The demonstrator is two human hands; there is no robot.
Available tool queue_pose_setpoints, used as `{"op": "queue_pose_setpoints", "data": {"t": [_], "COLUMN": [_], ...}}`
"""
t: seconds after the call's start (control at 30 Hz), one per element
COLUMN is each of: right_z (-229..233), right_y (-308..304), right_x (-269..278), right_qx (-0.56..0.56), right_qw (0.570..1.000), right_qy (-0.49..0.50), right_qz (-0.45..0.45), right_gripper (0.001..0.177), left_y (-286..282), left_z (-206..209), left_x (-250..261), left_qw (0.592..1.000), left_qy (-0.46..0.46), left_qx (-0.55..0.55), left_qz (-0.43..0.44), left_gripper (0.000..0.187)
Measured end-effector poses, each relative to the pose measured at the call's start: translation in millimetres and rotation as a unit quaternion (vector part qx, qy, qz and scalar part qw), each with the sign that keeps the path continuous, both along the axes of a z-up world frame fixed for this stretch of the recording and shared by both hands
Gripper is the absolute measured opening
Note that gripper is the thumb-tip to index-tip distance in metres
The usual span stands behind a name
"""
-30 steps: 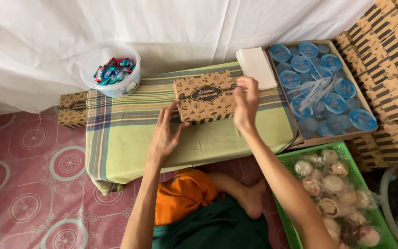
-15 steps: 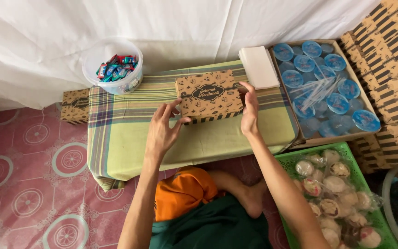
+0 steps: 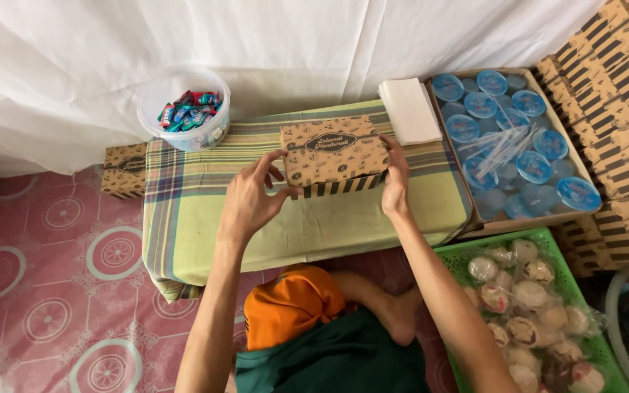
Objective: Manually assembling snack boxes by placing a paper liner, a plastic cup, and various packaged food items into a cardboard container.
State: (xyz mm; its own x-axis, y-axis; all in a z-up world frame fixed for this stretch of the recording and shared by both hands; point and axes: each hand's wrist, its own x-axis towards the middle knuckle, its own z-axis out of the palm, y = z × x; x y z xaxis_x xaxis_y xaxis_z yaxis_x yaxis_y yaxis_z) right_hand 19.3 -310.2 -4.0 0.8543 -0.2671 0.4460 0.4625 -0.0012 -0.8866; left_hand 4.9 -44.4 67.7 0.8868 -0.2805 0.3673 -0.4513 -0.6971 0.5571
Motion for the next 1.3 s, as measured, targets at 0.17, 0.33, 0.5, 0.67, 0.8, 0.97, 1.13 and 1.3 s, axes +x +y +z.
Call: {"op": "queue_pose_setpoints", "data": {"t": [0.17, 0.33, 0.5, 0.67, 0.8, 0.97, 1.13, 1.3], "right_z": [-20, -19, -9, 6, -7, -6, -5, -6], "right_y": [-12, -12, -9, -9, -9, -8, -18, -63], "right_x": [8, 6, 2, -5, 3, 1, 9, 75], "right_qx": [-0.003, -0.033, -0.050, -0.037, -0.060, -0.058, -0.038, -0.129], "right_qw": [1.000, 0.999, 0.999, 0.997, 0.998, 0.998, 0.998, 0.951], "right_qy": [0.010, 0.021, 0.017, 0.056, 0.000, 0.003, 0.032, 0.259], "right_qz": [0.026, 0.020, 0.012, 0.045, 0.018, 0.019, 0.029, 0.108], "right_gripper": [0.049, 0.045, 0.044, 0.047, 0.044, 0.043, 0.048, 0.082], "left_y": [-3, -22, -44, -48, -44, -42, -38, -23], "left_z": [23, 16, 16, -20, -72, -56, -38, -30], "left_x": [28, 69, 88, 122, 169, 158, 146, 134], "left_qw": [0.997, 0.982, 0.961, 0.956, 0.956, 0.956, 0.969, 0.975], "left_qy": [-0.024, -0.024, -0.016, 0.020, 0.143, 0.203, 0.177, 0.195], "left_qx": [-0.068, -0.188, -0.275, -0.293, -0.235, -0.151, -0.080, 0.047], "left_qz": [-0.017, -0.009, -0.019, 0.024, 0.099, 0.150, 0.155, 0.091], "left_gripper": [0.062, 0.063, 0.028, 0.037, 0.065, 0.074, 0.084, 0.038]}}
